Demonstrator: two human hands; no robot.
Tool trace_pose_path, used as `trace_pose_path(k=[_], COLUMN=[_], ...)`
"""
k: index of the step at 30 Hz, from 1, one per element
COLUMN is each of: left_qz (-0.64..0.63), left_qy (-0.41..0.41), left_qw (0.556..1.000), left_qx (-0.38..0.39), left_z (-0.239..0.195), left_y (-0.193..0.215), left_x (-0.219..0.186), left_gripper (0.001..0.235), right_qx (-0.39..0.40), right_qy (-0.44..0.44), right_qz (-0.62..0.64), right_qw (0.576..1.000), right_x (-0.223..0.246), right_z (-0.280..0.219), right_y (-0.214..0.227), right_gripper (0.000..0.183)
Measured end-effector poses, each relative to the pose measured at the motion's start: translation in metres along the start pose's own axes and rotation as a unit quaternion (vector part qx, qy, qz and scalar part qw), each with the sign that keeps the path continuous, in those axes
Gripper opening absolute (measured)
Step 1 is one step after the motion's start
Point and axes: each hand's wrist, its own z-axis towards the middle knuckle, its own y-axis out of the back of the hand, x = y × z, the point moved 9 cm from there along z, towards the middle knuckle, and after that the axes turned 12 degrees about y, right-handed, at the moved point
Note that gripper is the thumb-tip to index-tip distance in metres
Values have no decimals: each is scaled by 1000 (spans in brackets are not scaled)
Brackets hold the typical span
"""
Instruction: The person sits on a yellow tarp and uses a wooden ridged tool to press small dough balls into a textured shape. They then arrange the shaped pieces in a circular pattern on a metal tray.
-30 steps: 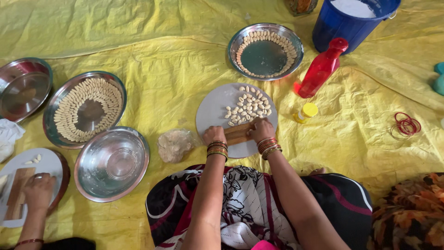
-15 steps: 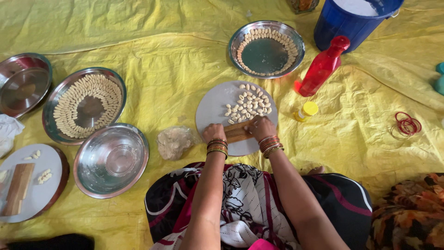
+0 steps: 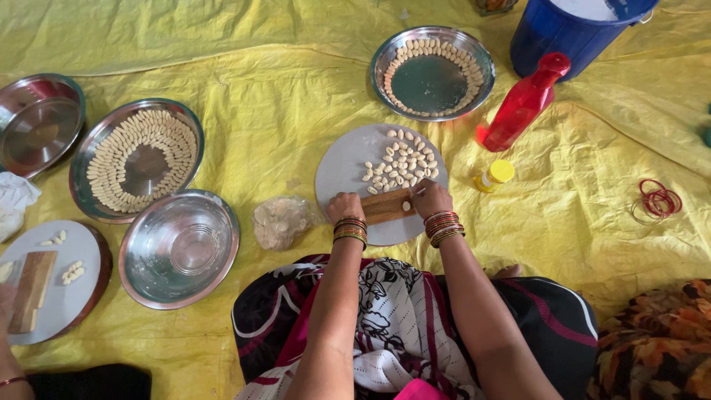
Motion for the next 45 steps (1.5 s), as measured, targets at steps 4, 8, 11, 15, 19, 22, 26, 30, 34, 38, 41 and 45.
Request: trace_pose_path(k=[4, 8, 11, 15, 19, 22, 26, 30, 34, 38, 41, 45], left_qz=[-8, -9, -13, -10, -17, -22, -22, -34, -9, -15, -20, -29], left_qy=[4, 6, 7, 8, 8, 5, -4, -5, 0, -1, 4, 10], left_qw=[1000, 1000, 1000, 1000, 1000, 999, 999, 998, 999, 999, 999, 999], left_qx=[-4, 3, 4, -2, -16, -38, -48, -60, -52, -41, -38, -22], left_z=[0, -1, 0, 2, 8, 13, 14, 13, 13, 12, 10, 8], left_y=[1, 1, 1, -3, -11, -15, -19, -17, -16, -15, -13, -9], left_x=[0, 2, 2, 1, 1, 1, 0, 0, 0, 0, 2, 2], left_gripper=[17, 18, 18, 18, 18, 18, 17, 18, 17, 18, 18, 19], right_qx=[43, 81, 70, 57, 58, 22, -3, -69, -122, -136, -131, -140], right_qy=[-16, -20, -10, 11, -10, 4, -49, -123, -157, -172, -158, -149], right_qz=[-11, -81, -84, -72, -32, 179, 506, 602, 643, 667, 664, 658], right_qw=[999, 993, 994, 996, 998, 984, 861, 786, 739, 712, 719, 724], right_x=[18, 26, 20, 17, 13, 9, -5, -22, -28, -26, -25, -37], right_z=[-8, -12, -6, -3, 1, 7, 16, 12, 8, 11, 12, 15], right_y=[-5, -21, -24, -21, -10, 3, 10, 20, 25, 23, 25, 23], right_gripper=[16, 18, 15, 15, 17, 17, 20, 23, 26, 34, 38, 34])
